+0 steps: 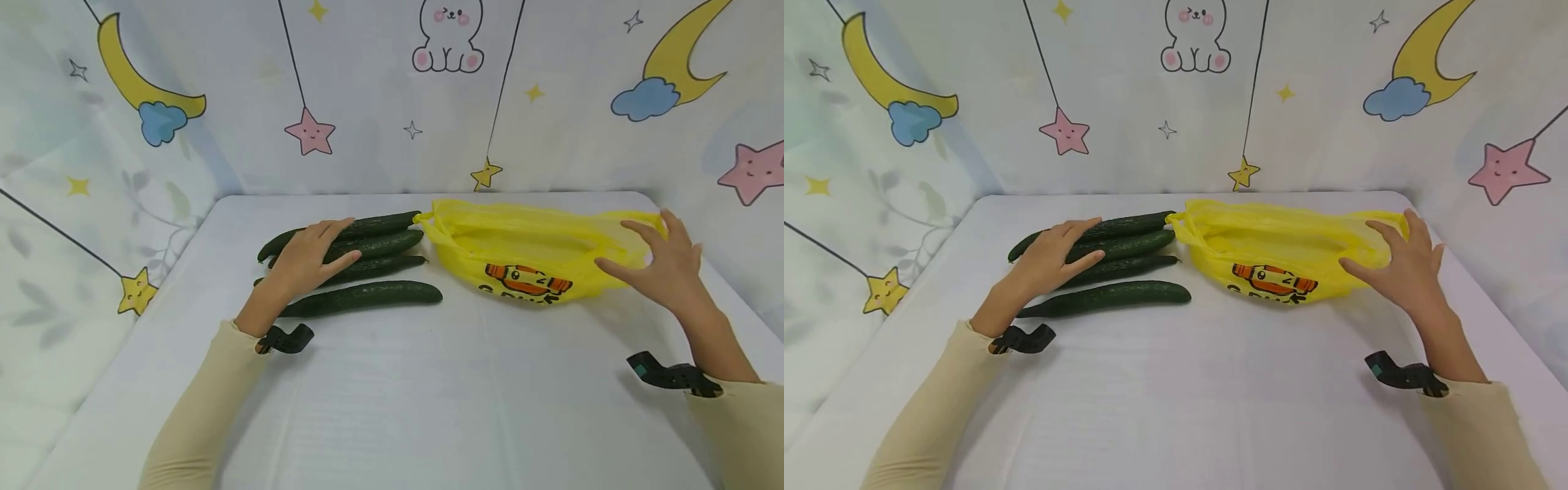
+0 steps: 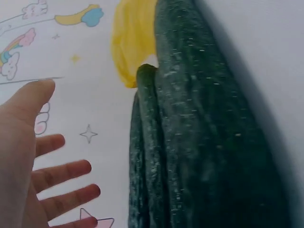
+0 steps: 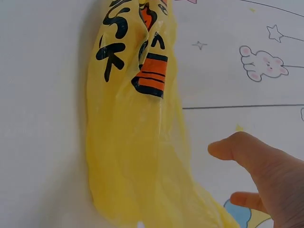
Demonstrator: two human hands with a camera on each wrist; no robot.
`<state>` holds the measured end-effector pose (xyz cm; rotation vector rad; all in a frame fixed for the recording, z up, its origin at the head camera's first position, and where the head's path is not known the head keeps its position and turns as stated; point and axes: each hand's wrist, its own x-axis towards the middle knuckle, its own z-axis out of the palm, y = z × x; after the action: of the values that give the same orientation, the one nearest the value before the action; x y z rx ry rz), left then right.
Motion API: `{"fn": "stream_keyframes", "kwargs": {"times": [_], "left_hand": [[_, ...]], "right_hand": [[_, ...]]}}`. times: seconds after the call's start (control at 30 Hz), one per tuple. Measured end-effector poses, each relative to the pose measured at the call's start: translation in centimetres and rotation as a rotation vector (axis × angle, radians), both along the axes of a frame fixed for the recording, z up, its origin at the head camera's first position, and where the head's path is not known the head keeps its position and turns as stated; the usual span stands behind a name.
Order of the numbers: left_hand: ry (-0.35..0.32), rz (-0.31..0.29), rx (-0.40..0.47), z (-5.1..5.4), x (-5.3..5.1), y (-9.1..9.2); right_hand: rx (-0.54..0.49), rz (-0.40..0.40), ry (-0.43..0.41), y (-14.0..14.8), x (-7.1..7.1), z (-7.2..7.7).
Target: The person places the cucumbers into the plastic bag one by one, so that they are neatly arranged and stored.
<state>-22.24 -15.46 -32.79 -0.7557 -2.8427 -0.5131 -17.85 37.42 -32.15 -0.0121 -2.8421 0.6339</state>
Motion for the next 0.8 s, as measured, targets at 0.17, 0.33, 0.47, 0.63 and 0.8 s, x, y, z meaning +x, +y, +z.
{"fn": "stream_keyframes", "kwargs": {"times": [0.17,0.33,0.47,0.63,0.8], "left_hand": [[0.040,-0.059,0.035,-0.9,-0.3,0.5],[0.030,-0.102,0.090,-2.2,-0.2,0.9],[0.025,-0.119,0.102,-3.1,0.0,1.0],[0.014,-0.160,0.113,-3.4,0.4,1.0],[-0.044,-0.184,0.116,-3.6,0.3,1.1]], "right_hand": [[-0.083,-0.034,0.014,0.4,0.0,-0.3],[-0.150,-0.060,-0.006,1.0,0.0,-0.2],[-0.180,-0.081,-0.045,1.1,-0.1,-0.3],[-0.199,-0.083,-0.084,0.9,-0.4,-0.7],[-0.222,-0.077,-0.091,0.9,-0.5,-1.0]]}}
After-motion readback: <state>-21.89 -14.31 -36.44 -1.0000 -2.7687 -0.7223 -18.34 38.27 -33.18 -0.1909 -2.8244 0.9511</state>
